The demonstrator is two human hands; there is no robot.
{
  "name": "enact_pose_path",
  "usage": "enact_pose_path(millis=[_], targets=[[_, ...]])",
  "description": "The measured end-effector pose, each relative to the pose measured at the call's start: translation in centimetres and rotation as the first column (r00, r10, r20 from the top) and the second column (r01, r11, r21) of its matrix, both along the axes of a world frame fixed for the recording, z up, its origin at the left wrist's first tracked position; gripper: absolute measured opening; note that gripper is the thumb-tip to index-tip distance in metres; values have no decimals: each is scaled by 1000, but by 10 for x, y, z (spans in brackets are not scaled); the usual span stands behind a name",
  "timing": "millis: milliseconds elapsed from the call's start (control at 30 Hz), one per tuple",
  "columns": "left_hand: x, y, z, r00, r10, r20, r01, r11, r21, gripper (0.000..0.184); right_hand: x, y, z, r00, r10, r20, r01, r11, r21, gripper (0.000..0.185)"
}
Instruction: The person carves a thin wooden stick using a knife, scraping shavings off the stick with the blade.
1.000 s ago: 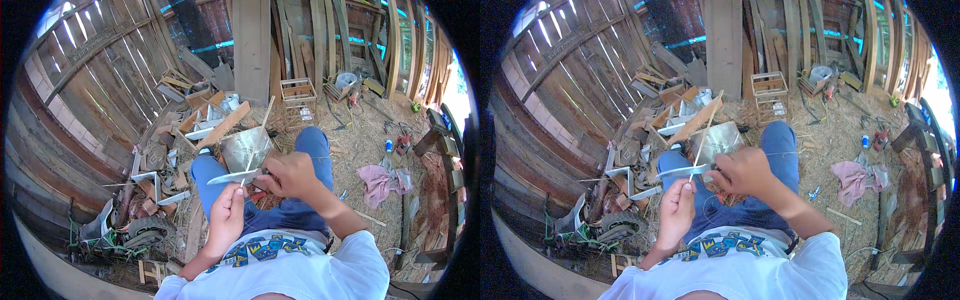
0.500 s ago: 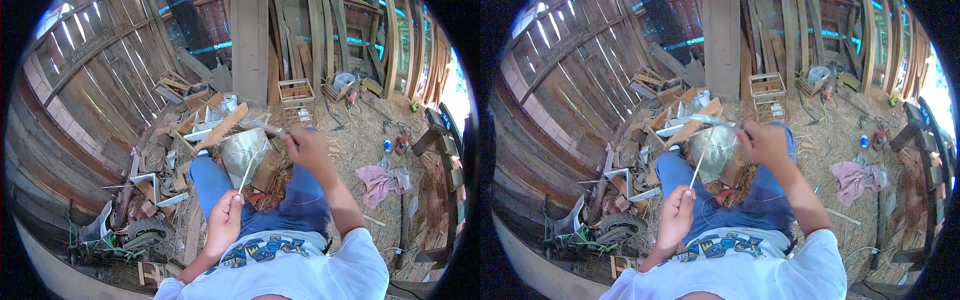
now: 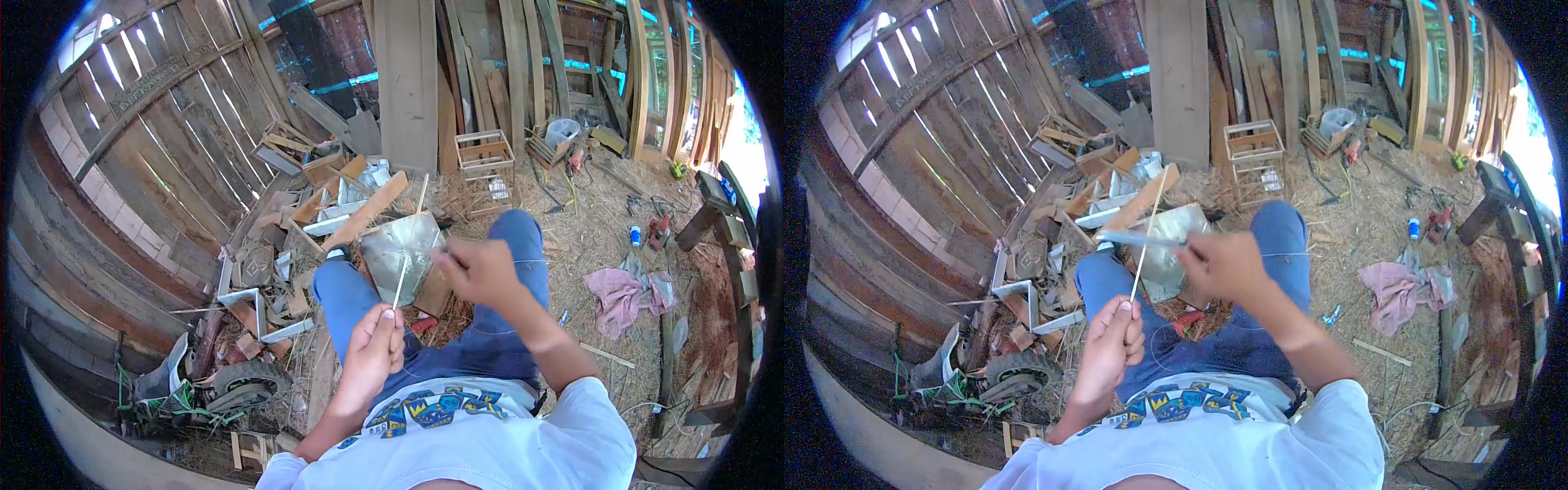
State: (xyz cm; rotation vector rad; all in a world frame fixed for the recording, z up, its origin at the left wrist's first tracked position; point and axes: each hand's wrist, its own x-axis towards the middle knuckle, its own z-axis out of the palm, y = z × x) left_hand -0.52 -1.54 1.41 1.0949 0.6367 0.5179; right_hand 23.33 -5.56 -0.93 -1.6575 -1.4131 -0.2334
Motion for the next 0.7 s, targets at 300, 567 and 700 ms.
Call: enact_pose_path(millis=[300, 567, 700], targets=[[0, -3, 22, 996, -75, 43, 78, 992, -96, 24, -28, -14, 17, 917, 244, 314, -246, 969, -33, 39], [-6, -5, 24, 996, -78, 31, 79, 996, -49, 23, -9, -7, 16, 943, 126, 307, -146, 988, 45, 34], [-14, -9, 21, 994, -111, 6, 111, 988, -103, 23, 39, 7, 12, 968, -124, 219, 110, 991, 77, 29]])
